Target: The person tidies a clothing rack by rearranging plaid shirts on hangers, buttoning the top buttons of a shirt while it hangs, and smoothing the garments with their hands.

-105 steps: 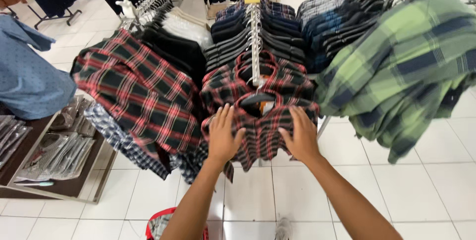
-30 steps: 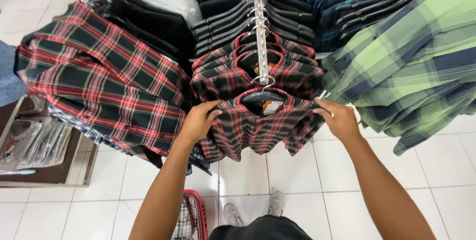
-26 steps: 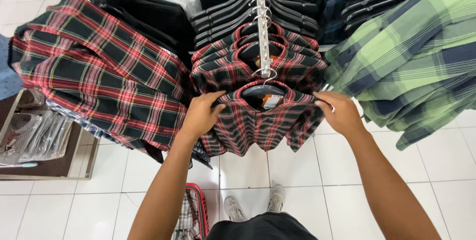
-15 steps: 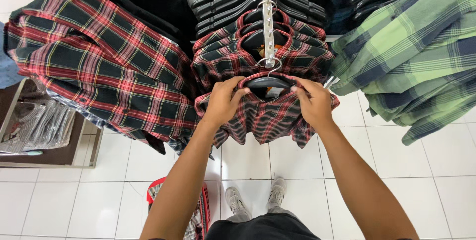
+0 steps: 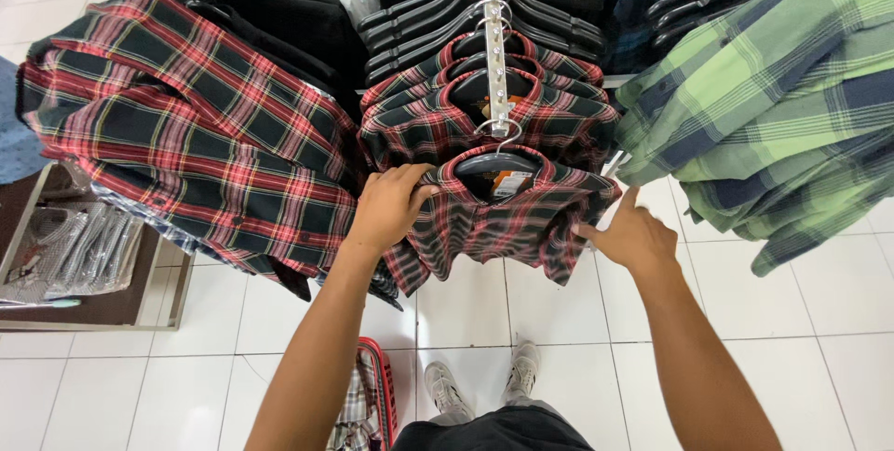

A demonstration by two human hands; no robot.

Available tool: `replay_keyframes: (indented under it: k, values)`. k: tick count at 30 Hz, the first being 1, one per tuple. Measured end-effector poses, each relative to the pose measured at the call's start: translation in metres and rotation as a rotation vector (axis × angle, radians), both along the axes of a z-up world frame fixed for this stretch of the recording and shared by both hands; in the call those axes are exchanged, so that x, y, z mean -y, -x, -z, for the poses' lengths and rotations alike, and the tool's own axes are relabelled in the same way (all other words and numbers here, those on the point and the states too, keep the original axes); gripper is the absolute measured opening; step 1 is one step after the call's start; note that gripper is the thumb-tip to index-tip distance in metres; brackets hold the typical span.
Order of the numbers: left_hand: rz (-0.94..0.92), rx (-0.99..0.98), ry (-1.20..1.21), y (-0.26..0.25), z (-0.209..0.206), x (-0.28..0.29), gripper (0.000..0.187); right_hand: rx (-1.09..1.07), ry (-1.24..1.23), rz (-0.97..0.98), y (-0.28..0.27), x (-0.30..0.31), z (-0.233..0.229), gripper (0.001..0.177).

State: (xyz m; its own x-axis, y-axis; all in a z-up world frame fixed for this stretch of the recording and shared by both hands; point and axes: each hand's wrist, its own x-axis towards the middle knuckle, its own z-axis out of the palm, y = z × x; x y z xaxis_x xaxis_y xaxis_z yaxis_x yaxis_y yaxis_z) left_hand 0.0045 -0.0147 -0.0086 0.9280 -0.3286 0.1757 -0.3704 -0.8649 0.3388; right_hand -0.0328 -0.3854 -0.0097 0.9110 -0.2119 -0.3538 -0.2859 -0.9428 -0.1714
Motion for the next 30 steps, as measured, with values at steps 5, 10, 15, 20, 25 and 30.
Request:
replay_keyframes:
  k: [5,10,15,20,25,30]
  values:
    - [0.043,0.124,-0.002,0.009,-0.003,0.015,0.054,0.740,-0.132,-0.368,-0.007,-0.028,0.017,0.095]
    - [0.018,0.316,-0.072,0.020,0.019,-0.001,0.073,0.582,-0.154,-0.461,-0.007,-0.016,0.019,0.086]
    - [-0.389,-0.498,0.112,0.043,-0.040,-0.028,0.114,0.120,-0.076,0.058,-0.006,0.016,0.013,0.126]
    - [-0.043,0.193,0.103,0.035,-0.017,0.006,0.100,0.753,-0.229,-0.385,-0.011,-0.016,0.026,0.090]
    - [-0.057,0.036,0.044,0.031,0.013,-0.001,0.102,0.764,-0.051,-0.442,-0.018,-0.001,0.032,0.081]
    - [-0.345,-0.280,0.010,0.028,0.005,-0.029,0.107,0.223,0.066,-0.005,-0.019,0.037,0.038,0.116]
